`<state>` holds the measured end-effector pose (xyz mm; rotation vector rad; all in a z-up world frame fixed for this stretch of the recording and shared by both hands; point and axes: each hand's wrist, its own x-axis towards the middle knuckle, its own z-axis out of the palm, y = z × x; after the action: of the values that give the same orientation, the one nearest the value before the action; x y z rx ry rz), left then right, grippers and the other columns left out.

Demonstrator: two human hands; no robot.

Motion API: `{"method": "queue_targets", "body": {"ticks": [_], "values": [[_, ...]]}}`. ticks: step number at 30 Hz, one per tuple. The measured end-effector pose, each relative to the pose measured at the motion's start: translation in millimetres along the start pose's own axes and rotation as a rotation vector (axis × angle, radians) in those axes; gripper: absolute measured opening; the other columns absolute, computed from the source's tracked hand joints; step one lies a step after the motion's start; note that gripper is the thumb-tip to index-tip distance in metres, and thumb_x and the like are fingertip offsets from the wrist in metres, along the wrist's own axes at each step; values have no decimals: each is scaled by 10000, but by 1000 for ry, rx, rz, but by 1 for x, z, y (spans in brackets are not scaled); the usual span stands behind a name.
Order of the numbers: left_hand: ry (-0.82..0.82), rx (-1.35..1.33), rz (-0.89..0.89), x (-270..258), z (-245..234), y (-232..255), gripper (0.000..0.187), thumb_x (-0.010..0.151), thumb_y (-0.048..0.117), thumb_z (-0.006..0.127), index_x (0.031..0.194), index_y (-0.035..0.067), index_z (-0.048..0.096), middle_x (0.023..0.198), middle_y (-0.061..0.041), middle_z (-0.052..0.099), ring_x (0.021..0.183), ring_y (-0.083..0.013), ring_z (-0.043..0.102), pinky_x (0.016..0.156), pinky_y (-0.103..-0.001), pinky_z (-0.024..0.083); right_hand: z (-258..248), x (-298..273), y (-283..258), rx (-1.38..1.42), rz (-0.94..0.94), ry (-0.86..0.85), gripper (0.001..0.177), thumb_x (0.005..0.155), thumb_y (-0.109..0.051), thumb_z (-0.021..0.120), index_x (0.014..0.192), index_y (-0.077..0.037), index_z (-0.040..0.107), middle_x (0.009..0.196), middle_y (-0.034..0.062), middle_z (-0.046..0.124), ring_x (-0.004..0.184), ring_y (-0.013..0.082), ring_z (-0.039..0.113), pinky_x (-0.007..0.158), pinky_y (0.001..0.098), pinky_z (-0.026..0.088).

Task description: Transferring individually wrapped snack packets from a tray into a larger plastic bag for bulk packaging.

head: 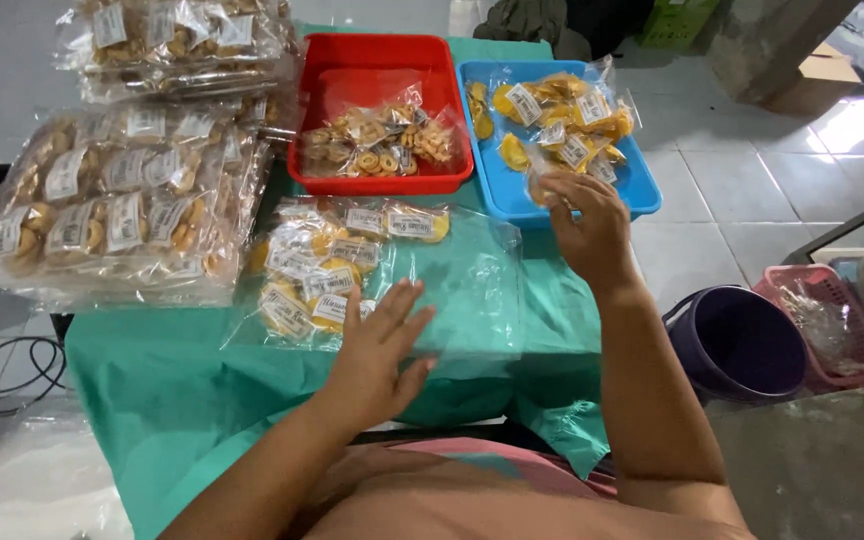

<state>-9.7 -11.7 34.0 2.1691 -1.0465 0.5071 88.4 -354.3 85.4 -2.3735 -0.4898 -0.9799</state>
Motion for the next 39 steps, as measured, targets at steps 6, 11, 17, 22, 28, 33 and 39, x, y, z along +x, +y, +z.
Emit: {"method": "queue_targets", "body": {"ticks": [6, 11, 17, 22, 28, 33, 39], "values": [[210, -424, -209, 17, 1, 15, 807, 914, 235, 757, 1586, 35, 355, 1631, -224, 362, 1507, -443, 325, 1191, -672, 128, -31, 0, -112, 278, 15, -146, 214, 881, -29, 752, 1032, -169, 813, 1060, 45, 793, 1079, 284, 741, 983, 426, 559], [199, -1017, -534, 4, 27, -1, 742, 836, 104, 835, 1465, -22, 463, 1259, -242, 568, 1186, -348, 525, 1009, -511, 403, -16, -19, -151, 527, 70, -232, 277, 826, 17, 774, 1028, -168, 818, 1033, 60, 796, 1052, 287, 757, 950, 443, 588], [212, -1185, -786, 10, 10, 13, 217, 864, 21, 796, 1076, -1, 753, 803, -86, 748, 722, -97, 682, 678, -265, 573, 0, -36, -156, 721, 104, -234, 556, 860, -6, 779, 1349, -83, 526, 1037, 108, 751, 948, 272, 744, 877, 417, 602], [238, -1164, -770, 19, -11, 27, 139, 907, 19, 760, 1043, -7, 753, 758, -108, 727, 664, -96, 636, 639, -261, 557, 15, -53, -150, 900, 203, -222, 879, 838, 115, 757, 1575, -33, 301, 907, 123, 713, 776, 212, 700, 761, 355, 595], [237, -1058, -780, 17, -16, 32, 176, 977, 57, 648, 1076, -6, 779, 759, -124, 742, 703, -129, 656, 671, -274, 561, 21, -66, -145, 472, -39, -107, 544, 842, -64, 804, 1357, -52, 626, 863, -6, 773, 789, 184, 750, 778, 348, 608], [304, -1080, -768, 11, -9, 31, 220, 973, 24, 650, 1158, -23, 759, 875, -153, 776, 841, -145, 677, 771, -319, 596, 21, -65, -153, 770, 17, -41, 769, 880, 8, 757, 1536, 11, 355, 882, 75, 727, 779, 166, 672, 740, 308, 565], [376, -1291, -825, 19, -22, 41, 174, 907, -58, 632, 1015, -54, 768, 937, -164, 791, 842, -193, 727, 735, -342, 621, 16, -59, -150, 423, -515, -57, 235, 997, -142, 570, 1017, -114, 802, 989, 34, 723, 869, 262, 703, 745, 394, 580]]}}
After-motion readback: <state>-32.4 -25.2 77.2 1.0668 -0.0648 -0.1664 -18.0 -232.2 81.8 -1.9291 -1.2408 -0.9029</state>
